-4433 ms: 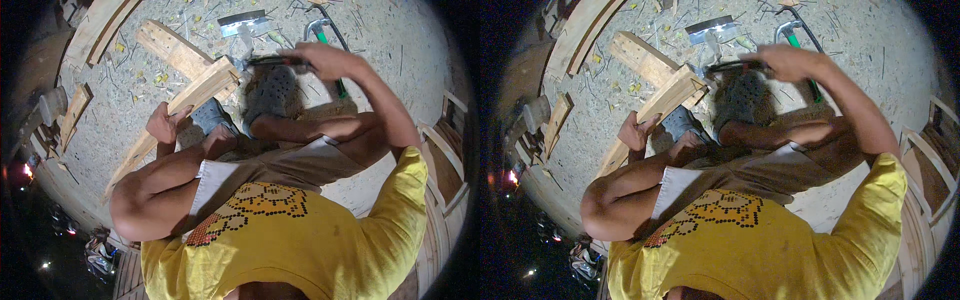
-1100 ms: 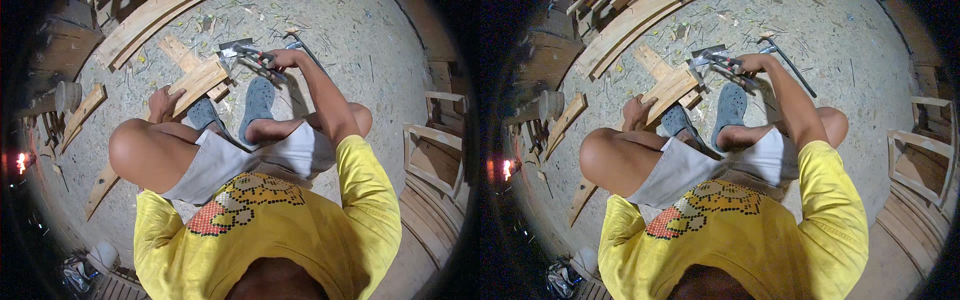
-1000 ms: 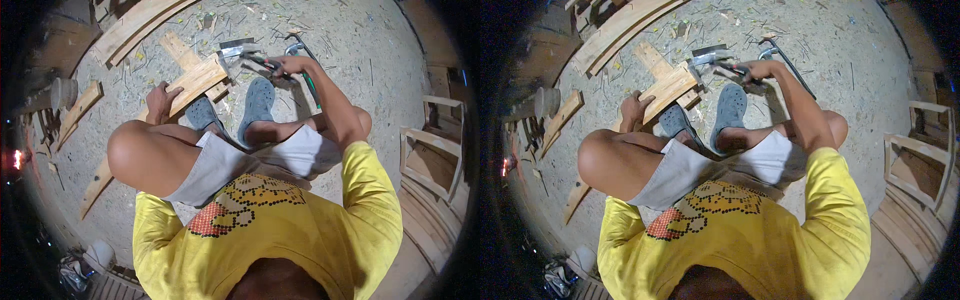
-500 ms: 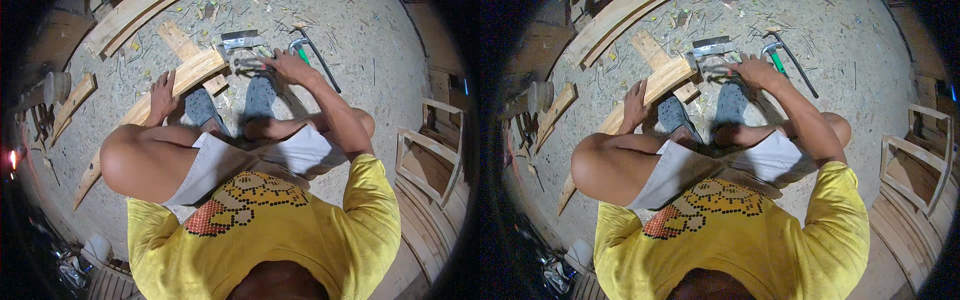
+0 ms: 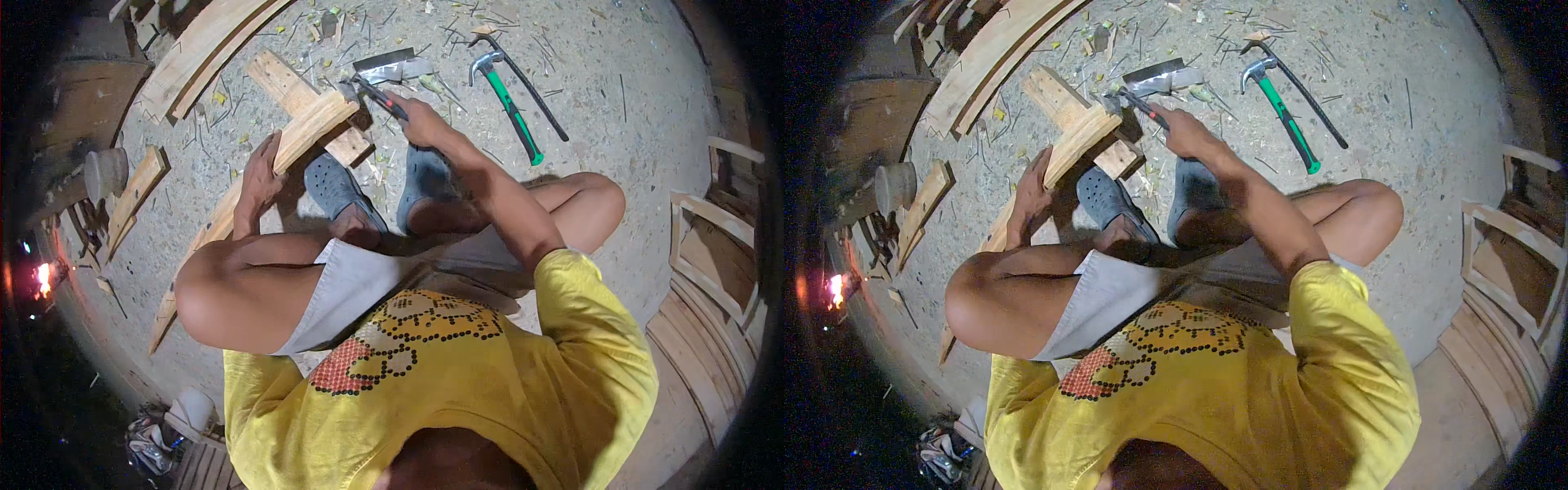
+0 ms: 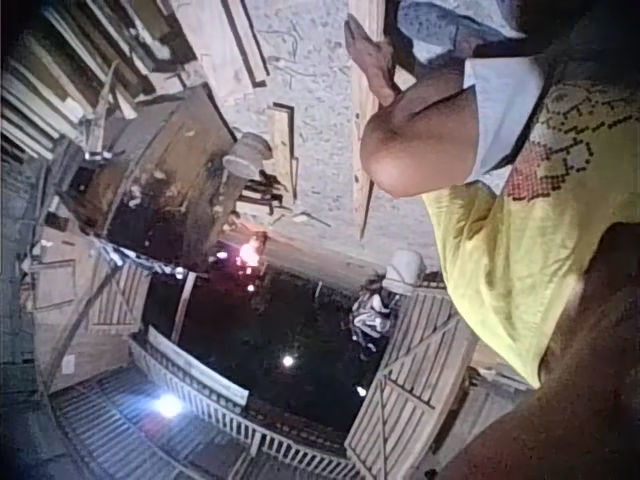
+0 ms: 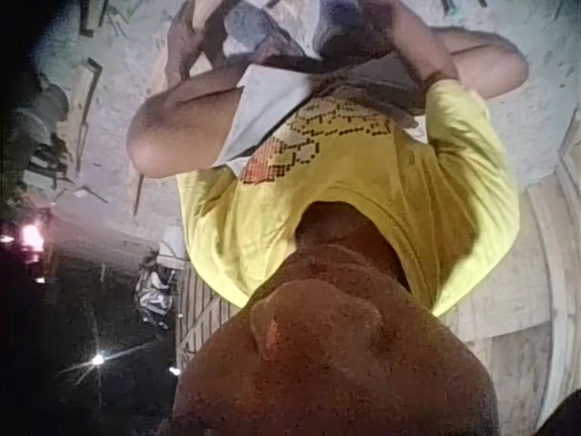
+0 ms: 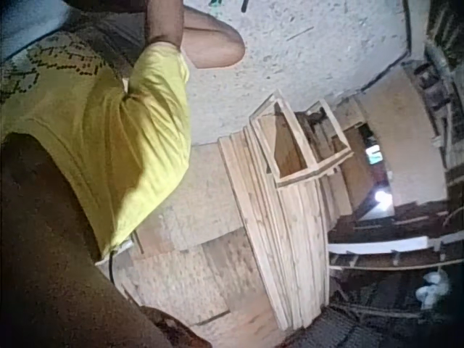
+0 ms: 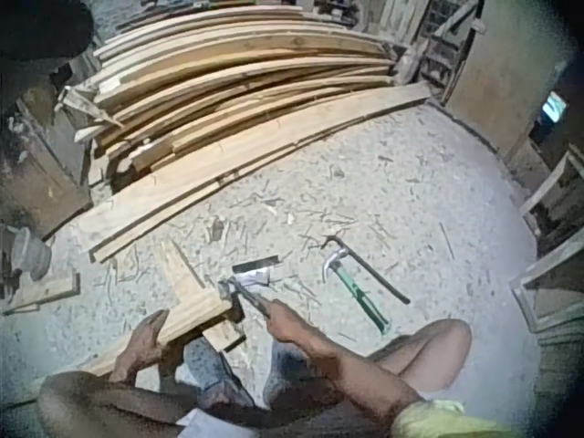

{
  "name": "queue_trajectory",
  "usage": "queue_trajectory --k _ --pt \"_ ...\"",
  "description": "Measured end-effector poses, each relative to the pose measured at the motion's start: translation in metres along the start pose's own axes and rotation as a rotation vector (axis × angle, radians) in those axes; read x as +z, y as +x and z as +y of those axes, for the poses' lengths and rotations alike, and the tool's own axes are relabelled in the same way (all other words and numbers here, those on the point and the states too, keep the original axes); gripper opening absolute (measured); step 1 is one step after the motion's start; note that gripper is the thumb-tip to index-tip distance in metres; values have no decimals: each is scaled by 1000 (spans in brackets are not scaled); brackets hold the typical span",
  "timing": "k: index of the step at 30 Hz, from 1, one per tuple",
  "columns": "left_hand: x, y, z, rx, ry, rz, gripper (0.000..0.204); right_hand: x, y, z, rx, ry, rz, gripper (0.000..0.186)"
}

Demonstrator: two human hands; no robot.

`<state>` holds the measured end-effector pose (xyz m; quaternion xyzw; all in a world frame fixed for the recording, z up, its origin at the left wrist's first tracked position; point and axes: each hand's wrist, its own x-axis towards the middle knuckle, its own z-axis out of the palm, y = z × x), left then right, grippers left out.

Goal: The person is using various tools including a hammer, crowbar, and pliers to remove nails and hardware from wooden planks in a workshop.

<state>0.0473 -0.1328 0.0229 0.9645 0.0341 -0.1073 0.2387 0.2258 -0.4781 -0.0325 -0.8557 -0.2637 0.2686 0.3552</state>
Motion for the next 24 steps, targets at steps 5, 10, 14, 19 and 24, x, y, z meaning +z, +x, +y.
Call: queue_trajectory --k 5,10,14,19,24 --pt "-5 -1 5 -18 28 -33 90 -2 13 16 25 18 -148 80" --pt "-10 -2 -6 -71 1 -80 95 2 2 0 -119 130 292 71" --pt "-7 8 0 -43 -3 -79 93 18 -14 2 -121 195 403 71" --pt "-6 4 -1 -65 -10 -85 92 2 -18 -11 3 -30 128 80" --pt "-3 2 0 -48 0 -40 92 -75 -6 0 -117 -409 -248 86"
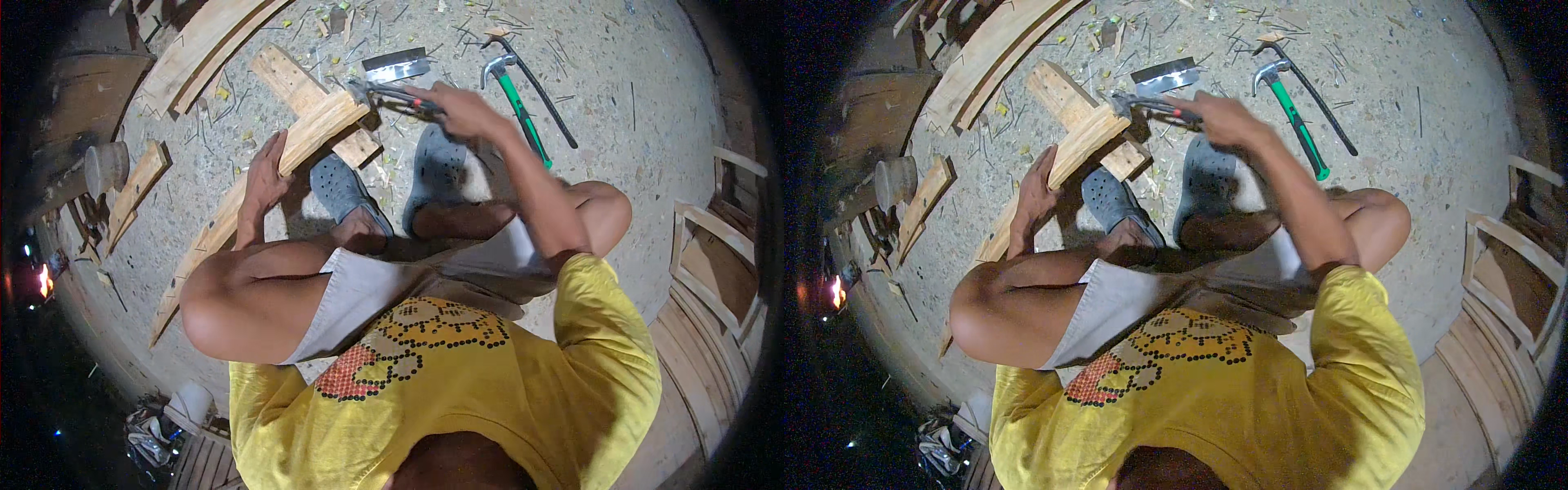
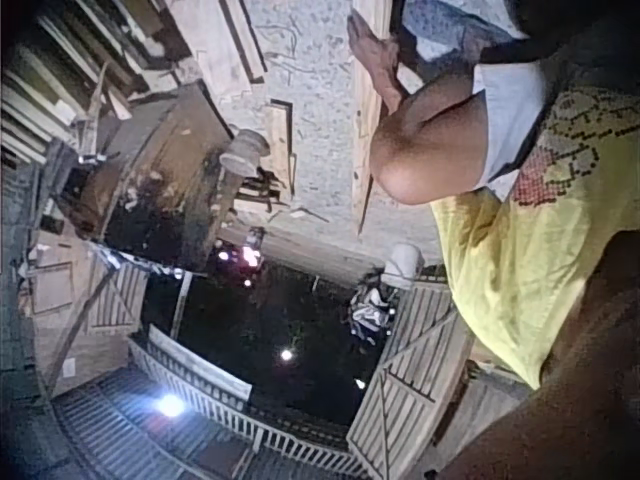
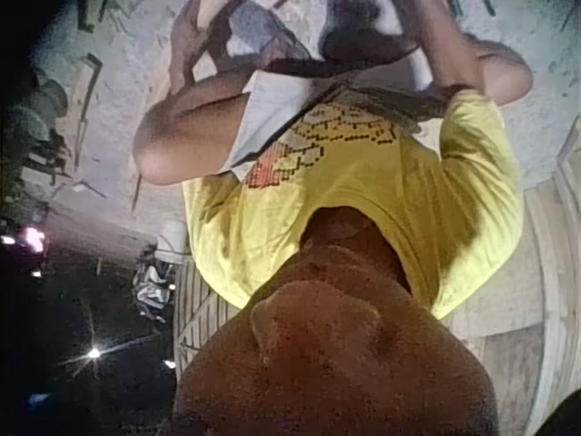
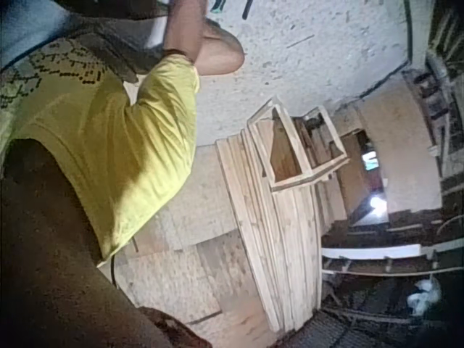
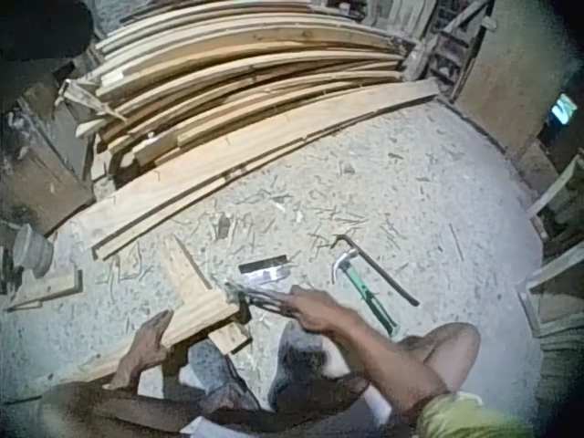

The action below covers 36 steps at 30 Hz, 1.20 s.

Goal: The person is using various tools including a hammer, crowbar, and pliers to remove nails and hardware from wooden planks in a workshop.

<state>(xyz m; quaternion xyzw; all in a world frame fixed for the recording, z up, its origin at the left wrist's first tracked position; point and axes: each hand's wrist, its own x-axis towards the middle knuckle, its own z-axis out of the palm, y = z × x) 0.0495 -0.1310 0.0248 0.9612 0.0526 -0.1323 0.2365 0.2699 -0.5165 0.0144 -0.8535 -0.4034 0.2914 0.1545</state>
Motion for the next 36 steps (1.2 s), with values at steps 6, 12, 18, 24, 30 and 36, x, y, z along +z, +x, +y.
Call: queue_trajectory --k 6,12,18,24,30,36 --pt "25 -9 -9 0 135 77 100 -82 50 15 -238 -348 -271 89" --pt "32 -13 -8 15 157 154 101 -103 112 4 -324 -355 -516 84" --pt "31 -13 -2 -52 193 122 98 -122 140 -1 -354 -343 -707 77" --pt "30 -11 1 -67 199 123 100 -122 170 23 -419 259 -1004 41" --pt "31 -18 3 -83 221 128 98 -127 196 -2 -247 -24 -1082 46" --pt "32 -10 4 -68 199 127 96 -131 186 13 -367 72 -1036 52"
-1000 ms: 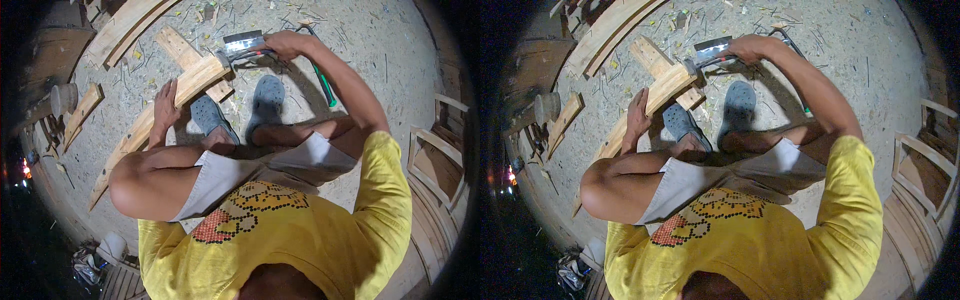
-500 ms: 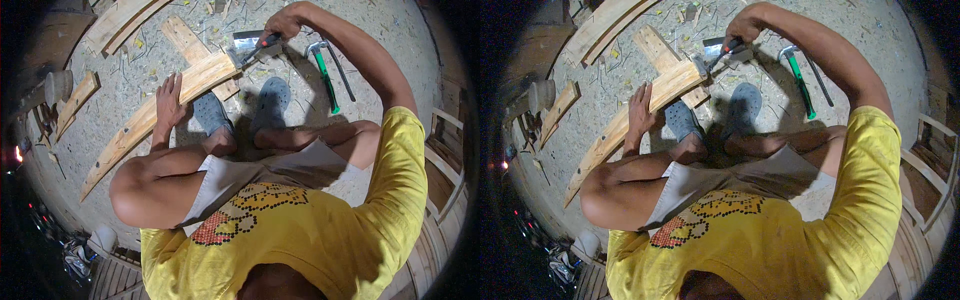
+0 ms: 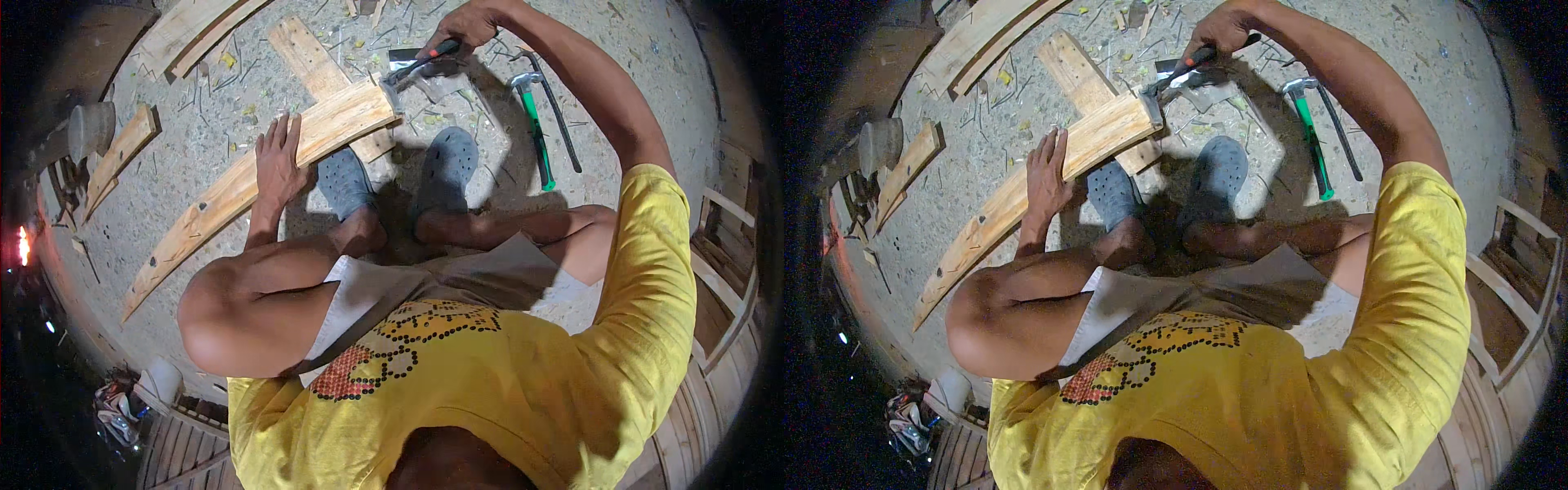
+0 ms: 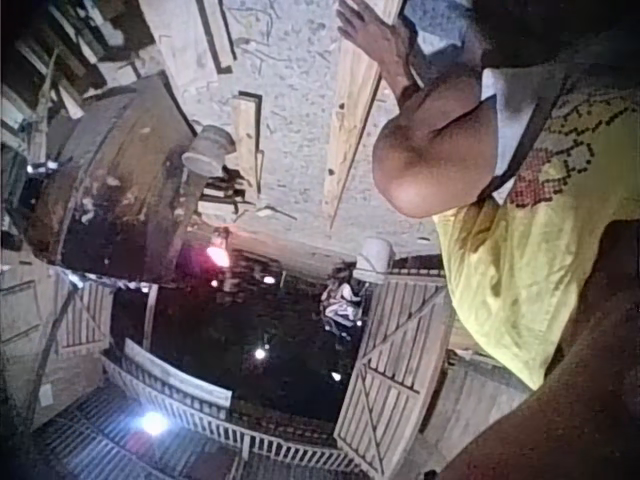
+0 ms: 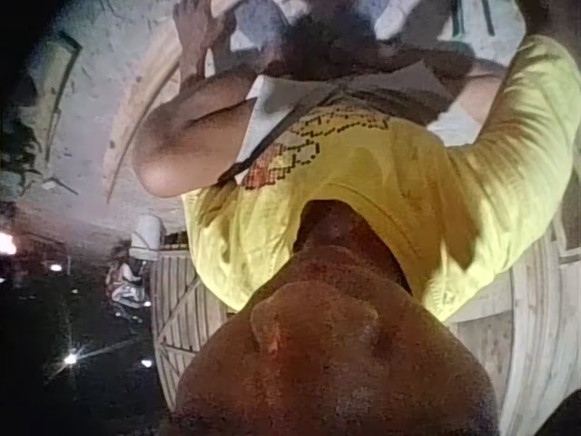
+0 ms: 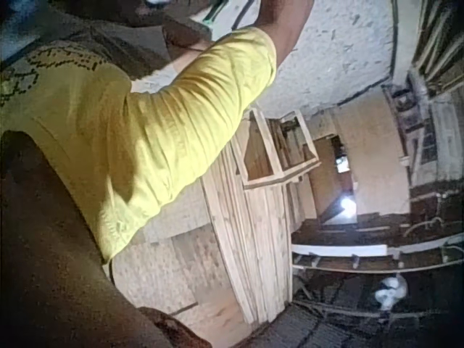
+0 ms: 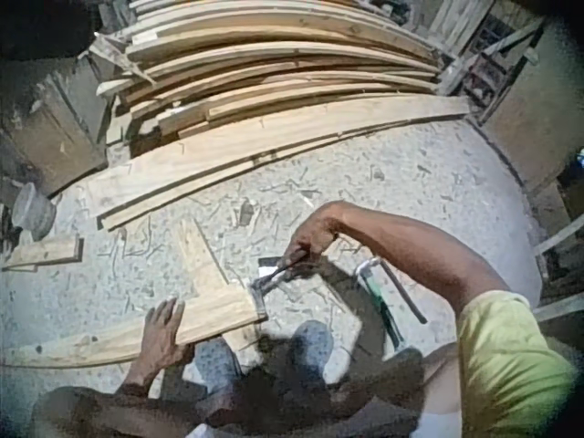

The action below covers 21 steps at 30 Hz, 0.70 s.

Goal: The person is using various tools including a hammer, crowbar, and pliers to remove nails and hardware from wooden planks in a workshop.

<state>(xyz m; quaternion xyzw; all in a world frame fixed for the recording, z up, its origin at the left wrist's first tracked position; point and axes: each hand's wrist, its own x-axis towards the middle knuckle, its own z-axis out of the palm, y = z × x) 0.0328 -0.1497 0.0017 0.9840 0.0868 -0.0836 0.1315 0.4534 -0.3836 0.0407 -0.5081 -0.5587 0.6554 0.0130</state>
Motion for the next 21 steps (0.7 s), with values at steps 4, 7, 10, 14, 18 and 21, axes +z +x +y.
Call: queue_trajectory --k 4,7,10,14,18,21 --pt "0 -7 2 -8 40 21 95 8 -2 -30 104 -389 123 53" --pt "2 -6 3 -1 52 36 96 7 0 -63 254 -707 138 44" --pt "3 -5 4 6 54 38 96 13 -1 -46 176 -741 227 83" --pt "1 -6 5 -8 40 35 96 51 -6 -11 132 -432 333 78" --pt "1 -8 0 -3 55 23 98 83 -17 6 153 -493 477 78" --pt "-1 -4 0 24 44 30 99 75 -22 -22 191 -525 375 89"
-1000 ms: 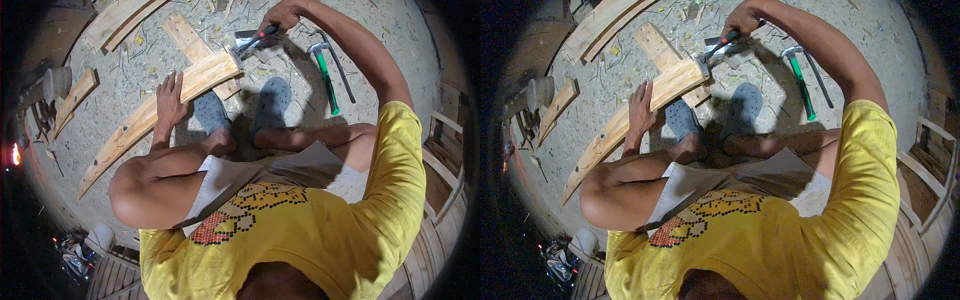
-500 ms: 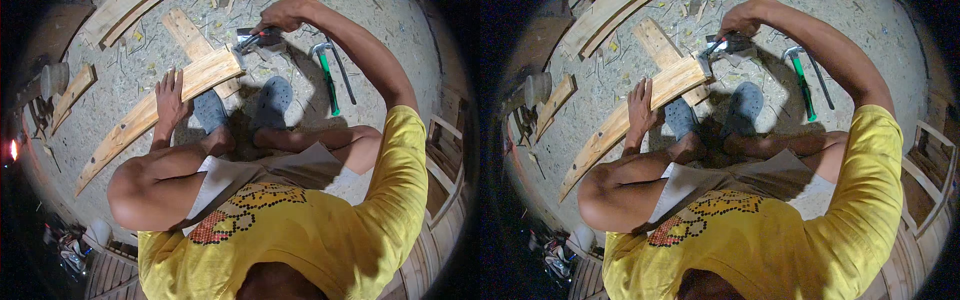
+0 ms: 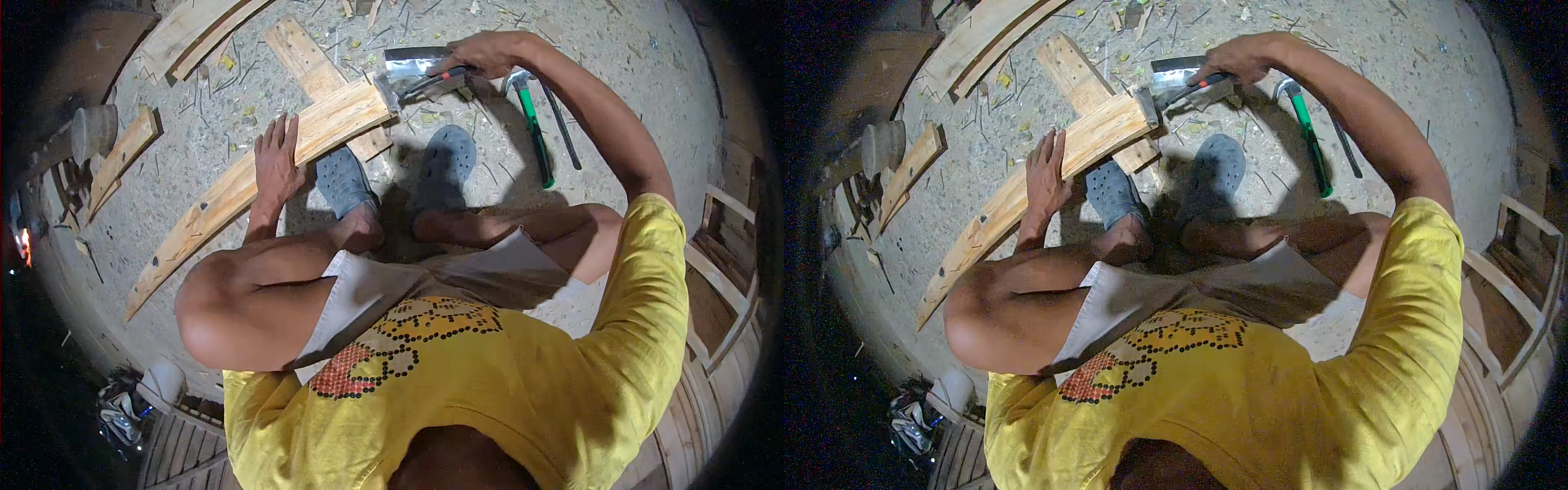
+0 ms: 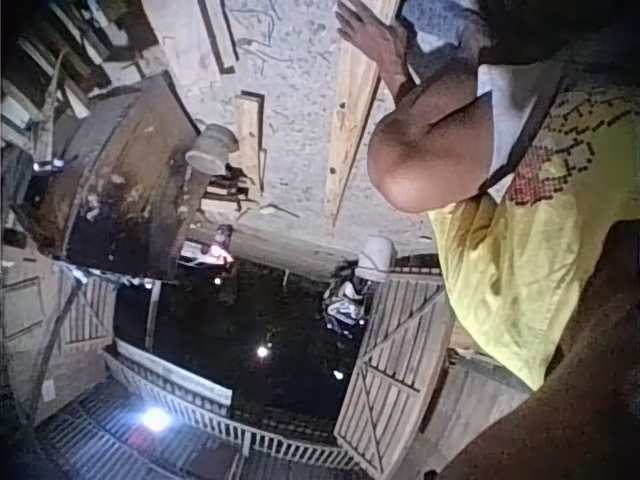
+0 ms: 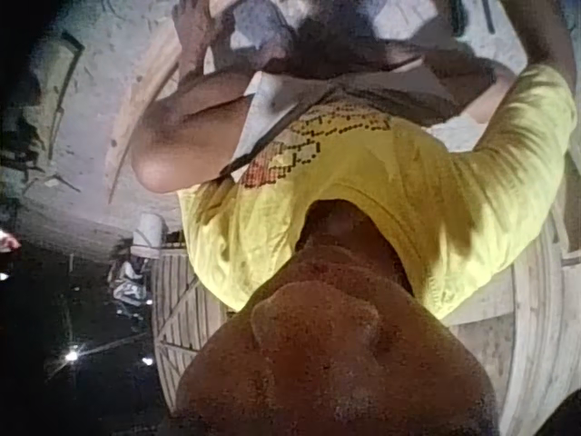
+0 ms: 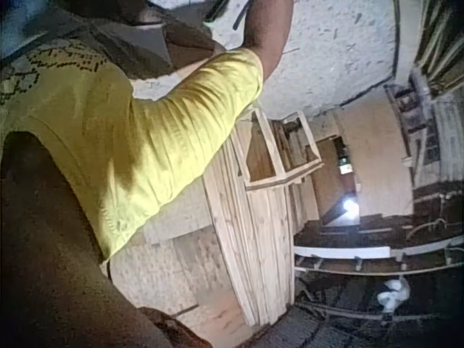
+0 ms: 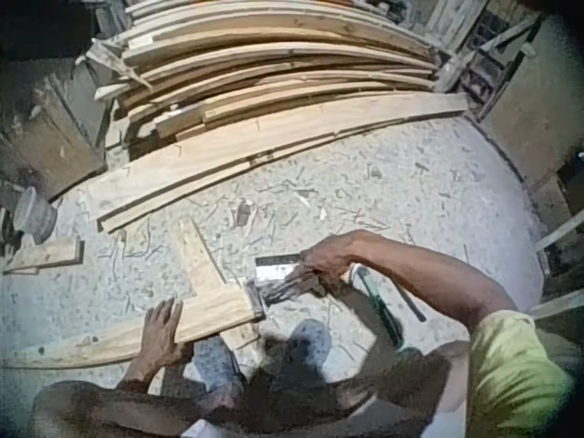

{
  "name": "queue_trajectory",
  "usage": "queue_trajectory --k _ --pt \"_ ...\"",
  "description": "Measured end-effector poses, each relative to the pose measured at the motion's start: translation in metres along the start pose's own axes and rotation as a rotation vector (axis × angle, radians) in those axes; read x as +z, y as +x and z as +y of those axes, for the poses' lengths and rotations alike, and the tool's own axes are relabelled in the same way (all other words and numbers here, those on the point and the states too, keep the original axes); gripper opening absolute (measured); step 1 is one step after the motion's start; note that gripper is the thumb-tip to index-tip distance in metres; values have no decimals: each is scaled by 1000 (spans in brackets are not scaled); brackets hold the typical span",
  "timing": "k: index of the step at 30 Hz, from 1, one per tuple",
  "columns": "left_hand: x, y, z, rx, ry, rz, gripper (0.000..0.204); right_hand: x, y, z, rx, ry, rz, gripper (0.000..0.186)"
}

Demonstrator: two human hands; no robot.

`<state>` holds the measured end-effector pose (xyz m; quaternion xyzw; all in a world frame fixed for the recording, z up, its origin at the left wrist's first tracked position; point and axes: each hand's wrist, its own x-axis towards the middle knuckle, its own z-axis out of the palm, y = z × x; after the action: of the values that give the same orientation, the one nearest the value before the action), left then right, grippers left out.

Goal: The person is using various tools including a hammer, crowbar, and pliers to remove nails and hardware from wooden planks in a workshop.

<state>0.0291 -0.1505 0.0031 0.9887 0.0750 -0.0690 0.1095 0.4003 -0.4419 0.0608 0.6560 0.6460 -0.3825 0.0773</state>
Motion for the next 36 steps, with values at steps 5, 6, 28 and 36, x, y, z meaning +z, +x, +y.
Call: queue_trajectory --k 5,6,28,36 --pt "0 6 5 -4 -26 -14 98 -13 19 16 1 -84 -66 74" --pt "0 1 1 -19 -20 -19 98 -25 27 8 -16 -86 -66 74" --pt "3 3 -1 -31 7 8 99 63 8 11 -67 581 187 76" --pt "-3 4 1 -7 -11 17 97 178 56 -153 391 964 843 83"
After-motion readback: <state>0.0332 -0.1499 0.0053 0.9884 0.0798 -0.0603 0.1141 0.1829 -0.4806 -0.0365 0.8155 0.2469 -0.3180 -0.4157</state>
